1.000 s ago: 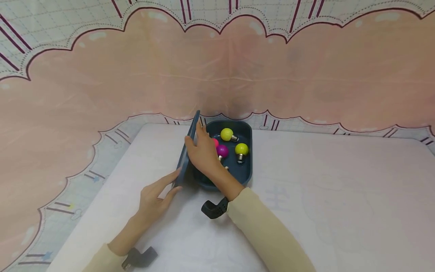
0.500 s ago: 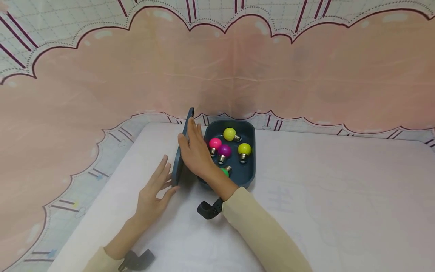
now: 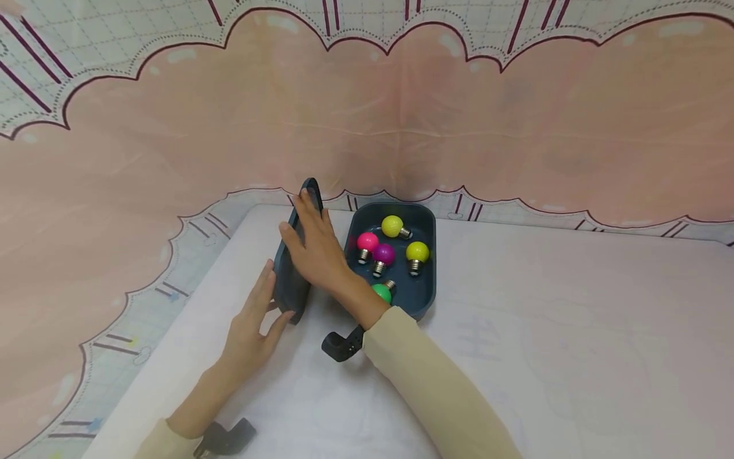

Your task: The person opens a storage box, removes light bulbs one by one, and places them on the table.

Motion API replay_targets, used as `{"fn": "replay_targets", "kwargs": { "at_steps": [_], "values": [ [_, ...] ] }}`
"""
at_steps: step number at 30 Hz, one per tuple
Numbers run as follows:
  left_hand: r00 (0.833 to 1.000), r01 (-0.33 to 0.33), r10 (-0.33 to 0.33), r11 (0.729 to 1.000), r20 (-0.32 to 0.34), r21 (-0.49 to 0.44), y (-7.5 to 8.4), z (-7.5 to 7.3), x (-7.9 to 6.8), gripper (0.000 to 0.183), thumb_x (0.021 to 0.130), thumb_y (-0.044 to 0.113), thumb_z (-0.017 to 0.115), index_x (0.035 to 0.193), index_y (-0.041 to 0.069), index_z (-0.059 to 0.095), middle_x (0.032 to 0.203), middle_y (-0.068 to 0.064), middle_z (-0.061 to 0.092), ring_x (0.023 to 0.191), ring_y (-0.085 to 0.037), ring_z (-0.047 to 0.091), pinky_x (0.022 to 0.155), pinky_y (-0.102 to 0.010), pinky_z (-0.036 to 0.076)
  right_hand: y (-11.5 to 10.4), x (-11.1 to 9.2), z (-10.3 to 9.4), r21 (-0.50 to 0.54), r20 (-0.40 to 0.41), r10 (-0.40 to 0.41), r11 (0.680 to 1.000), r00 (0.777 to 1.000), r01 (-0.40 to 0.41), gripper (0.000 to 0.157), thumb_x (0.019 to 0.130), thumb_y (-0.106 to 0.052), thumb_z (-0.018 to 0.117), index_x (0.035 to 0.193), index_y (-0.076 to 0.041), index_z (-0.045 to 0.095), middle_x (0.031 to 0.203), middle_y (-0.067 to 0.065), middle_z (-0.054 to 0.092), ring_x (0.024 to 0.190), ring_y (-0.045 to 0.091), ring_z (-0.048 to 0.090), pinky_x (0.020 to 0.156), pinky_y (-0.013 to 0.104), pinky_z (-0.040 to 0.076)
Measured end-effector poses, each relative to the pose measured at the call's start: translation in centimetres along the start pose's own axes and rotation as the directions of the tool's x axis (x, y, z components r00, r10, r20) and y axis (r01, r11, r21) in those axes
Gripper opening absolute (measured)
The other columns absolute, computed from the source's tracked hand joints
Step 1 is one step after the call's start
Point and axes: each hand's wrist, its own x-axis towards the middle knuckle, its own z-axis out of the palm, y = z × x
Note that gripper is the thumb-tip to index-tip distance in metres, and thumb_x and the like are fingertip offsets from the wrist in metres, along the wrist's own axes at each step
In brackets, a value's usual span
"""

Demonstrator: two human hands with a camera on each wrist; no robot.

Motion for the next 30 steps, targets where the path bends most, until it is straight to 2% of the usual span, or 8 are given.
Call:
{"fn": "replay_targets", "kwargs": {
  "at_steps": [5, 12, 15, 19, 22, 27, 30],
  "values": [
    [1.000, 0.022, -0.022, 1.000, -0.018, 0.002, -0.1, -0.4, -0.2, 0.058, 0.100, 0.021, 0.051, 0.142, -0.013, 0.030, 0.148, -0.028, 0.030, 0.117, -0.031, 0.052, 0.076, -0.031, 0.053, 0.0, 0.2, 0.6, 0.029, 0.019, -0.031, 0.999, 0.999, 0.030, 0.058, 0.102, -0.031, 0.041, 0.153, -0.012, 0.021, 0.160, 0.002, 0.008, 0.145, 0.028, 0.006, 0.112, 0.055, 0.008],
    [0.998, 0.033, -0.032, 0.999, -0.053, 0.011, -0.1, -0.6, -0.4, 0.059, 0.099, 0.021, 0.054, 0.141, -0.014, 0.031, 0.147, -0.028, 0.032, 0.124, -0.026, 0.047, 0.071, -0.033, 0.054, 0.0, 0.2, 1.1, 0.040, 0.052, -0.025, 0.999, 0.998, 0.023, 0.061, 0.104, -0.035, 0.037, 0.155, -0.019, 0.007, 0.160, -0.003, 0.000, 0.145, 0.028, 0.006, 0.111, 0.057, 0.011],
    [0.998, 0.036, -0.035, 0.999, -0.056, 0.015, -0.2, -0.6, -0.4, 0.059, 0.099, 0.021, 0.054, 0.141, -0.014, 0.031, 0.147, -0.028, 0.032, 0.125, -0.026, 0.047, 0.071, -0.032, 0.054, 0.1, 0.2, 1.3, 0.059, 0.044, -0.029, 0.998, 0.999, 0.026, 0.060, 0.104, -0.034, 0.036, 0.155, -0.020, 0.007, 0.160, -0.003, 0.000, 0.144, 0.020, 0.005, 0.111, 0.055, 0.012],
    [0.997, 0.029, -0.028, 0.999, -0.068, 0.014, -0.2, -0.7, -0.4, 0.059, 0.099, 0.021, 0.053, 0.141, -0.015, 0.030, 0.147, -0.030, 0.031, 0.127, -0.030, 0.045, 0.072, -0.030, 0.054, 0.4, 0.0, 1.9, 0.095, 0.043, -0.047, 0.995, 0.998, 0.043, 0.058, 0.106, -0.030, 0.032, 0.155, -0.017, 0.005, 0.160, -0.002, 0.000, 0.143, 0.009, 0.003, 0.114, 0.046, 0.011],
    [0.996, 0.029, -0.029, 1.000, -0.086, 0.002, -0.3, -0.7, -0.5, 0.059, 0.099, 0.021, 0.053, 0.140, -0.015, 0.030, 0.146, -0.031, 0.031, 0.129, -0.032, 0.043, 0.073, -0.028, 0.054, 0.6, -0.5, 2.6, 0.090, 0.058, -0.055, 0.995, 0.997, 0.049, 0.058, 0.106, -0.030, 0.030, 0.155, -0.017, 0.002, 0.160, -0.004, -0.001, 0.144, 0.013, 0.003, 0.114, 0.043, 0.011],
    [0.994, 0.047, -0.047, 0.999, -0.103, -0.009, -0.4, -0.8, -0.6, 0.059, 0.099, 0.020, 0.054, 0.140, -0.015, 0.031, 0.146, -0.031, 0.031, 0.130, -0.034, 0.042, 0.075, -0.025, 0.053, 0.8, -1.6, 3.5, 0.096, 0.053, -0.031, 0.995, 0.998, 0.025, 0.058, 0.105, -0.033, 0.032, 0.155, -0.020, 0.005, 0.160, -0.005, 0.000, 0.145, 0.015, 0.004, 0.113, 0.049, 0.013],
    [0.992, 0.060, -0.061, 0.998, -0.114, -0.005, -0.5, -0.9, -0.8, 0.059, 0.098, 0.020, 0.055, 0.140, -0.014, 0.032, 0.146, -0.030, 0.031, 0.119, -0.034, 0.052, 0.075, -0.026, 0.054, 1.2, -2.3, 3.8, 0.104, 0.059, -0.011, 0.995, 0.998, 0.005, 0.059, 0.105, -0.033, 0.035, 0.155, -0.021, 0.008, 0.160, -0.004, 0.003, 0.144, 0.017, 0.006, 0.112, 0.051, 0.014]
  ]
}}
